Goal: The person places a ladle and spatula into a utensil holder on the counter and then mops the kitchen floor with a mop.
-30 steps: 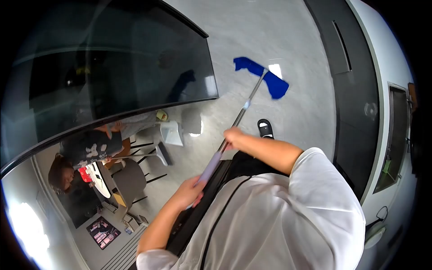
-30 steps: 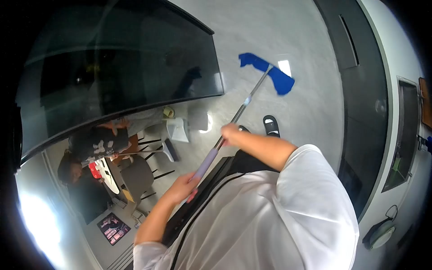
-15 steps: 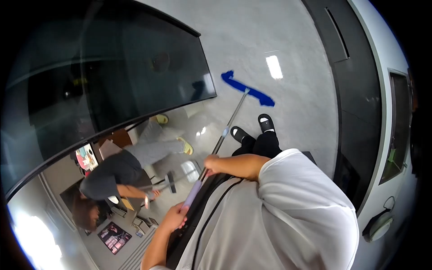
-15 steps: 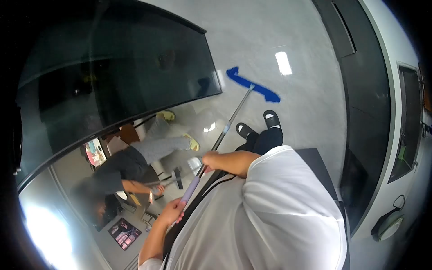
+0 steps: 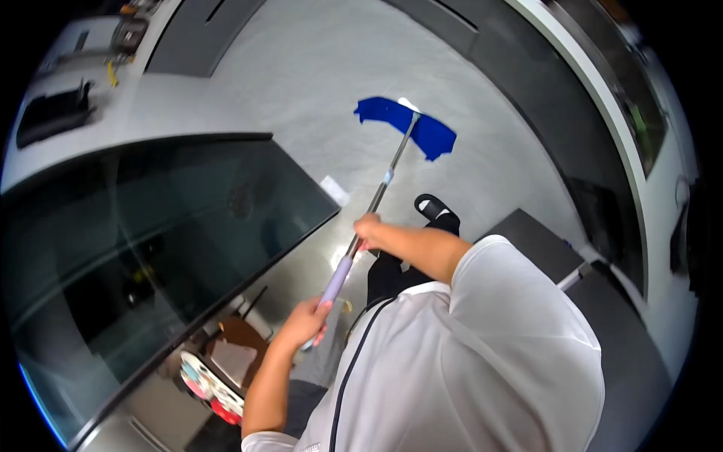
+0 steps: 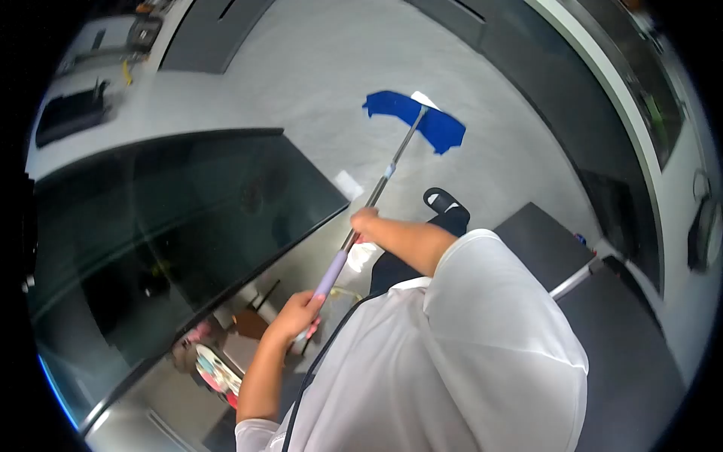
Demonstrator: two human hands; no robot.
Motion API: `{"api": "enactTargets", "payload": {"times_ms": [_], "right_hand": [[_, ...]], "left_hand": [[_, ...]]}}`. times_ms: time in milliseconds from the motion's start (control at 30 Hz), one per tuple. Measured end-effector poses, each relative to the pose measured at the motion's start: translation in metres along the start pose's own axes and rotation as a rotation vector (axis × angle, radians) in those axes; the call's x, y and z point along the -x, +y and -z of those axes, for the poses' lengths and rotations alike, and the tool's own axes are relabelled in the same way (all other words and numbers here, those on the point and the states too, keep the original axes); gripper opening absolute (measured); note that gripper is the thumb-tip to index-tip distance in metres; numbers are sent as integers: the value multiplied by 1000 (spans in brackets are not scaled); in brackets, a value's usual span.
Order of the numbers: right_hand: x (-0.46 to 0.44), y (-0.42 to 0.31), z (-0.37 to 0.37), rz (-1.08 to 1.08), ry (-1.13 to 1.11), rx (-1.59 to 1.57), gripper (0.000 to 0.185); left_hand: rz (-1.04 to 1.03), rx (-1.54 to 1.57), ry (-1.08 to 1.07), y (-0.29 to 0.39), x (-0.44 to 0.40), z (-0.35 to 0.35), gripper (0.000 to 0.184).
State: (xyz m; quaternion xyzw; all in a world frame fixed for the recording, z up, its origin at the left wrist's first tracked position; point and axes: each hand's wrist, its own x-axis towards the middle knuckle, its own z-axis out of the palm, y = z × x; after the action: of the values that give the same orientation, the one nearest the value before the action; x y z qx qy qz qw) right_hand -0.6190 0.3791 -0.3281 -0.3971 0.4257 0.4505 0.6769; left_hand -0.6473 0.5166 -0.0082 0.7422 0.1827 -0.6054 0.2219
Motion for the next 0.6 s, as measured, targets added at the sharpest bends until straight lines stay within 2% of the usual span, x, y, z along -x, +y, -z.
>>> {"api": "enactTargets", "payload": {"times_ms": [167, 200, 300, 333, 367, 433, 467, 500, 533, 567, 600], "right_hand": [[-16, -39, 121, 17, 298, -179, 19], [-21, -34, 138, 34, 327, -187, 20], [-44, -3, 149, 52, 369, -117, 23], [-60, 11, 143, 76, 343, 9, 24], [-76, 28, 128, 164, 264, 307, 26], [-105, 74, 60, 593, 151, 1307, 29], [-115, 99, 14, 683, 164, 1420, 31], [-125, 120, -37, 687, 240, 1398, 39], [-109, 139, -82, 822, 268, 1396, 38], [-116, 161, -127, 897, 231, 1415, 39], [-121, 176, -169, 908, 77, 1357, 41]], "left_hand": [[-251, -167, -95, 58, -99, -32, 38], [-228, -179, -114, 65, -106, -40, 38], [-247, -243, -130, 44, -116, -37, 38], [-282, -272, -121, 22, -120, -29, 37], [-312, -296, -111, -4, -123, -18, 36], [-246, -299, -66, -74, -112, 13, 34], [-220, -321, -52, -105, -101, 29, 33], [-195, -328, -22, -135, -83, 44, 33], [-174, -334, 11, -166, -63, 60, 33], [-230, -379, -37, -210, -55, 82, 36], [-121, -276, -35, -229, -27, 94, 37]]}}
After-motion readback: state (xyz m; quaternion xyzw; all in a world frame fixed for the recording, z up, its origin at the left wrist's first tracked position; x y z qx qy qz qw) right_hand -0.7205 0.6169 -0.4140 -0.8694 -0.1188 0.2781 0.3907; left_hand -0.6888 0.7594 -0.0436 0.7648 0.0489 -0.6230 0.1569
